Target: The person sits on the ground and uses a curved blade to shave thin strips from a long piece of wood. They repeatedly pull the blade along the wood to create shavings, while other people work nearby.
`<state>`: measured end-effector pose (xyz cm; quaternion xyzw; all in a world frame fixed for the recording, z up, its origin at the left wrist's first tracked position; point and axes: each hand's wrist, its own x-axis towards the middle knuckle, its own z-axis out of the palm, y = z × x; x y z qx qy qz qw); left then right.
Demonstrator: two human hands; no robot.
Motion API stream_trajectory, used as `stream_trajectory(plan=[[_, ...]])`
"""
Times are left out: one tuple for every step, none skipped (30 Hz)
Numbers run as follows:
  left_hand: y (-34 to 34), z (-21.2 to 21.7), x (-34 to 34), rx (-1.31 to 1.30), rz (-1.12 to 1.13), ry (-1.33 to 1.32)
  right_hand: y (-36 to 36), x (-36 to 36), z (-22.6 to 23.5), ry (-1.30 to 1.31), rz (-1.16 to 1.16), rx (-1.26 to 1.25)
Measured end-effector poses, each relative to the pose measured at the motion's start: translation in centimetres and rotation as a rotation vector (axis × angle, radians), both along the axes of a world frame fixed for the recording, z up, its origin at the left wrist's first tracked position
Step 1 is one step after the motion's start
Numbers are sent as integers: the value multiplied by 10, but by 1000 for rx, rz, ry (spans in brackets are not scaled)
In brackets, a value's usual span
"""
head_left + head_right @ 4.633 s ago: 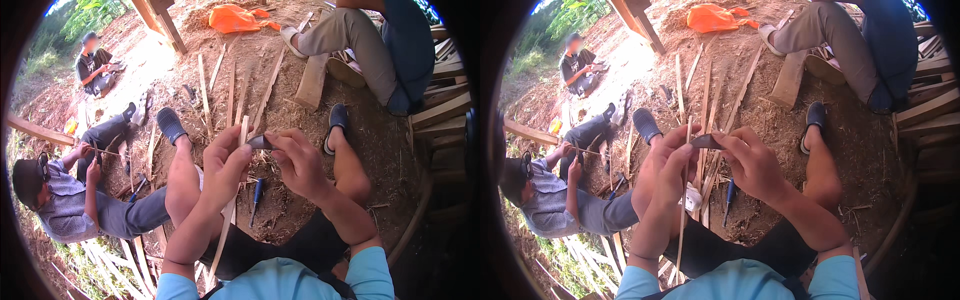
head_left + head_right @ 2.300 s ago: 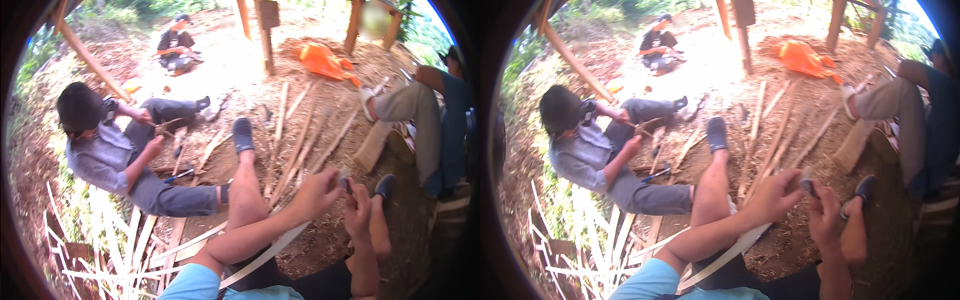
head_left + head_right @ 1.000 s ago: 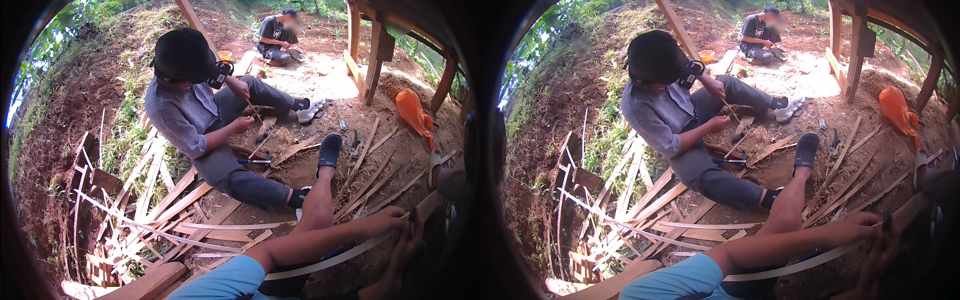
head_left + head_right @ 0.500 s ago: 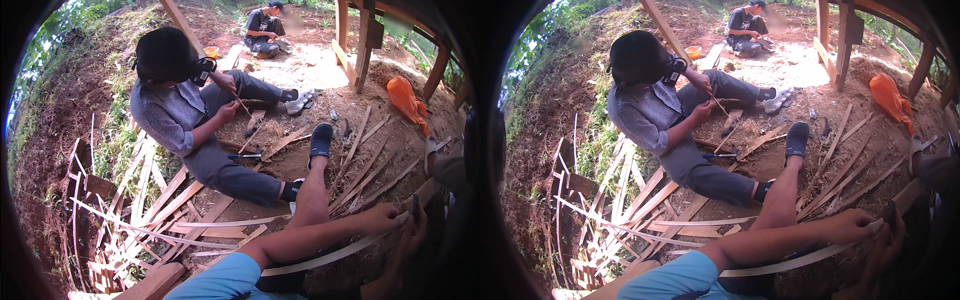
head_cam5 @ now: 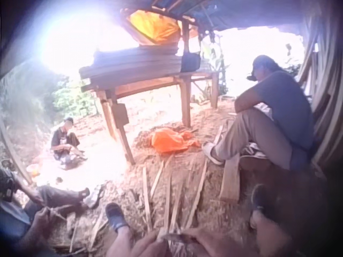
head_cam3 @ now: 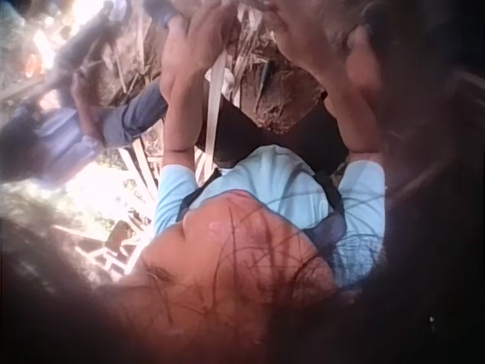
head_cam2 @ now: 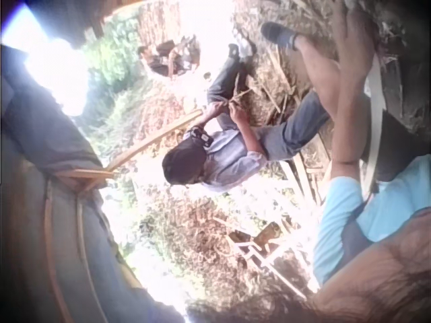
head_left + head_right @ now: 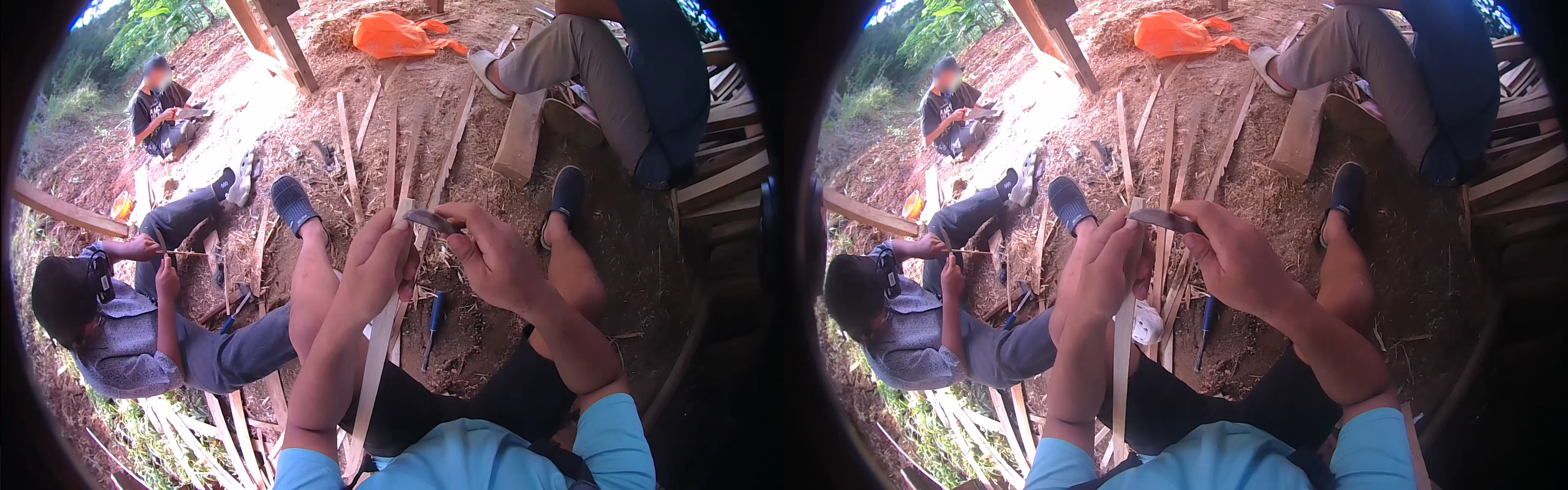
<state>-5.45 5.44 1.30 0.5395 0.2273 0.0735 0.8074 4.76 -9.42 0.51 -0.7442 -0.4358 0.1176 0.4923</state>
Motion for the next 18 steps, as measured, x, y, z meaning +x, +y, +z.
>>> stream_trajectory(plan=[[1, 1, -1, 7, -9, 15, 2, -2, -1, -7, 15, 13], [2, 2, -2, 11, -16, 23, 2, -2, -1, -21, 32, 22], [3, 2, -2, 15, -23, 30, 1, 0, -4, -25, 48, 60], [4, 1, 0, 1, -42, 22, 1, 4, -9, -29, 64, 97], [5, 1, 0, -9, -54, 10, 3, 7, -11, -36, 88, 138], [5, 1, 0, -19, -66, -1, 2, 10, -8, -57, 97, 116], [4, 1, 1, -29, -50, -9, -2, 14, -4, -77, 106, 94], [4, 1, 3, -37, -41, -17, -3, 17, -2, -98, 109, 74], [3, 1, 4, -45, -33, -25, -4, 18, -2, -118, 104, 81], [4, 0, 5, -26, -40, -21, -3, 19, -2, -138, 98, 89], [5, -3, 6, -10, -53, -19, -5, 19, -3, -160, 87, 92], [5, -4, 7, 5, -67, -16, -5, 20, -3, -155, 83, 101], [3, -4, 8, -19, -73, -21, -5, 20, -5, -149, 78, 111], [1, -3, 9, -46, -77, -27, -5, 20, -6, -144, 75, 119], [0, -3, 9, -73, -81, -32, -5, 20, -8, -145, 51, 134], [-1, -6, 9, -106, -101, -58, -4, 19, -11, -146, 26, 149], [-2, -8, 9, -135, -120, -89, -4, 18, -12, -152, 4, 169], [-2, -10, 8, -164, -138, -119, -3, 17, -13, -187, -31, 176]])
